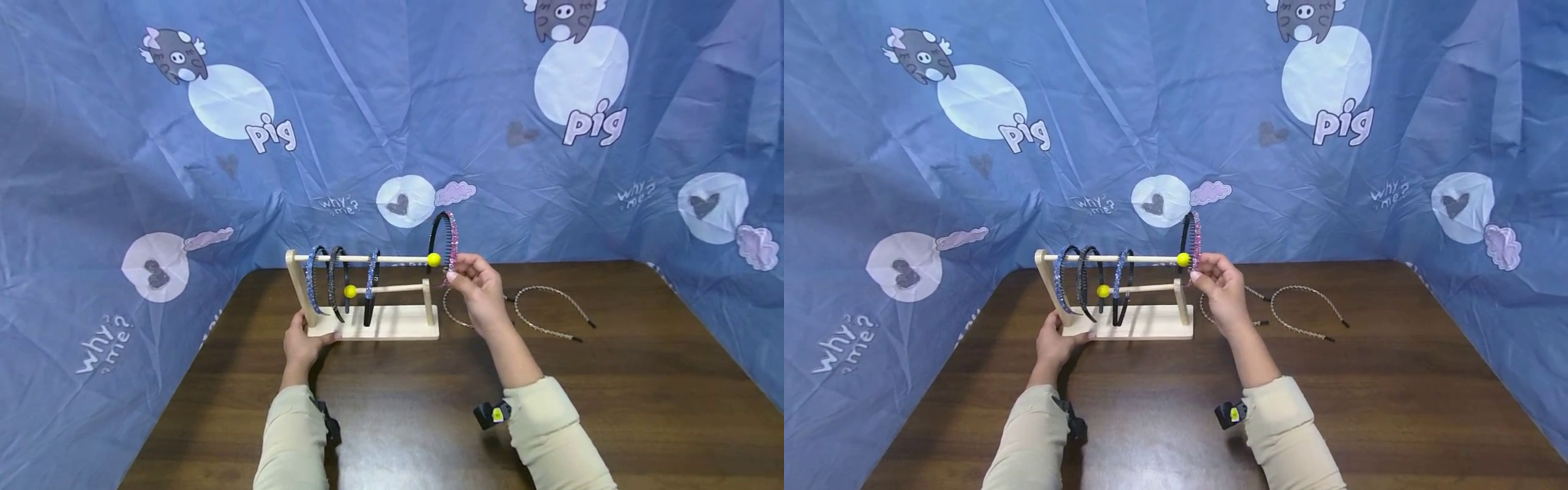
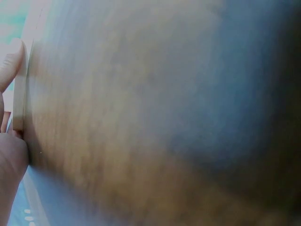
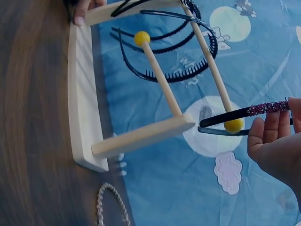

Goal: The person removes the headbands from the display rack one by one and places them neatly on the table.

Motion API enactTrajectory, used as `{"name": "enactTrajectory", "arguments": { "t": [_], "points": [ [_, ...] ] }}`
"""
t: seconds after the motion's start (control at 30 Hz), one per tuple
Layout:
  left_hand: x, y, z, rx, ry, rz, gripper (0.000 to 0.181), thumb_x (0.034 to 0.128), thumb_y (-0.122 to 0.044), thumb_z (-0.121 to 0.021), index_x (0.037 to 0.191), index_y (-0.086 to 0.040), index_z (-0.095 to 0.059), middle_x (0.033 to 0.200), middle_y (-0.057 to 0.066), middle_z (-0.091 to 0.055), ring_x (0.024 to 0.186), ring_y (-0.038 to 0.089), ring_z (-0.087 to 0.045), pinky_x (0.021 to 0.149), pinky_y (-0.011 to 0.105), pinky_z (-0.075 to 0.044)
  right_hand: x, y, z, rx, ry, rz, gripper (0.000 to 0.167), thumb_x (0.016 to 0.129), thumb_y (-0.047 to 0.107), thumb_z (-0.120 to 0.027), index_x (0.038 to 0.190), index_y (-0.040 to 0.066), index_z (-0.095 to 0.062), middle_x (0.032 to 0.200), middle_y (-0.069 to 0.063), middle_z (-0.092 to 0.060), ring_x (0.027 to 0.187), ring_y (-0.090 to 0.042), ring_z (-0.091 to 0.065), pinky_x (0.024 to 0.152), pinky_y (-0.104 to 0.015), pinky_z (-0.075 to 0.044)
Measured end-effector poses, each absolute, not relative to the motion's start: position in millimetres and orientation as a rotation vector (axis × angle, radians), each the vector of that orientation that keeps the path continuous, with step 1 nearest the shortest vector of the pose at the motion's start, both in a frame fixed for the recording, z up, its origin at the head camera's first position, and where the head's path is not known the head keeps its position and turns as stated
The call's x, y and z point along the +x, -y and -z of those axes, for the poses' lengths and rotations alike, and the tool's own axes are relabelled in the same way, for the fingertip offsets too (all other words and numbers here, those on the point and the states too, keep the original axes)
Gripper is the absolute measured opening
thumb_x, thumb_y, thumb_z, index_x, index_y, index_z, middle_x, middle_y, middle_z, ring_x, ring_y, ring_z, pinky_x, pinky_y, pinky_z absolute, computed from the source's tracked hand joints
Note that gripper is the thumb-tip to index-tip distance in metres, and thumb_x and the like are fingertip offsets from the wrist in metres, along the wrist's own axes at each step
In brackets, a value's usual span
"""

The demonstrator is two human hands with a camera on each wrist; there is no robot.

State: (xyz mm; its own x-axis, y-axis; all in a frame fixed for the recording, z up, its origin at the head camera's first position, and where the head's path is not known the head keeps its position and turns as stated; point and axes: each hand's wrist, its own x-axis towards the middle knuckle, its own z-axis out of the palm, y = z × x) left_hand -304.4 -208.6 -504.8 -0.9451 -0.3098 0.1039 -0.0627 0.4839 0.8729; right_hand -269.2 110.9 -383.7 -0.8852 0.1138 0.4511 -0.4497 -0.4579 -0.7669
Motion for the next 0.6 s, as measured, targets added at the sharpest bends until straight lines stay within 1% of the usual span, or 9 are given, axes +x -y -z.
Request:
{"name": "enactTrajectory", "arguments": {
  "t": [0.17,0.4,0.53,0.6],
  "points": [
    [-303,209,503,0.315,2.487,1.452,0.087,0.0589,-0.010,-0.087,0.132,0.001,-0.042,0.125,0.023,-0.052,0.113,0.033,-0.047,0.098,0.041,-0.033,-267,-125,385,0.468,1.353,-2.415,0.036,0.078,-0.023,-0.047,0.093,0.007,-0.062,0.082,-0.005,-0.060,0.076,-0.012,-0.056,0.067,-0.022,-0.048],
    [-301,208,504,0.326,2.483,1.455,0.087,0.0590,-0.011,-0.087,0.133,0.000,-0.042,0.126,0.022,-0.052,0.114,0.033,-0.046,0.098,0.042,-0.032,-270,-157,389,0.449,1.241,-2.539,0.032,0.082,-0.020,-0.046,0.093,0.006,-0.061,0.080,-0.006,-0.060,0.070,-0.015,-0.060,0.064,-0.026,-0.052],
    [-301,207,505,0.345,2.487,1.454,0.087,0.0586,-0.011,-0.088,0.132,0.000,-0.043,0.126,0.022,-0.052,0.115,0.033,-0.046,0.098,0.042,-0.032,-272,-180,393,0.424,1.183,-2.574,0.031,0.083,-0.020,-0.043,0.094,0.004,-0.059,0.081,-0.007,-0.058,0.069,-0.018,-0.062,0.065,-0.028,-0.053],
    [-302,207,504,0.349,2.482,1.445,0.086,0.0583,-0.011,-0.088,0.132,-0.001,-0.044,0.125,0.021,-0.052,0.115,0.033,-0.047,0.098,0.042,-0.032,-273,-191,394,0.397,1.179,-2.566,0.031,0.084,-0.020,-0.042,0.094,0.004,-0.059,0.083,-0.008,-0.060,0.070,-0.019,-0.063,0.066,-0.026,-0.052]
  ]
}}
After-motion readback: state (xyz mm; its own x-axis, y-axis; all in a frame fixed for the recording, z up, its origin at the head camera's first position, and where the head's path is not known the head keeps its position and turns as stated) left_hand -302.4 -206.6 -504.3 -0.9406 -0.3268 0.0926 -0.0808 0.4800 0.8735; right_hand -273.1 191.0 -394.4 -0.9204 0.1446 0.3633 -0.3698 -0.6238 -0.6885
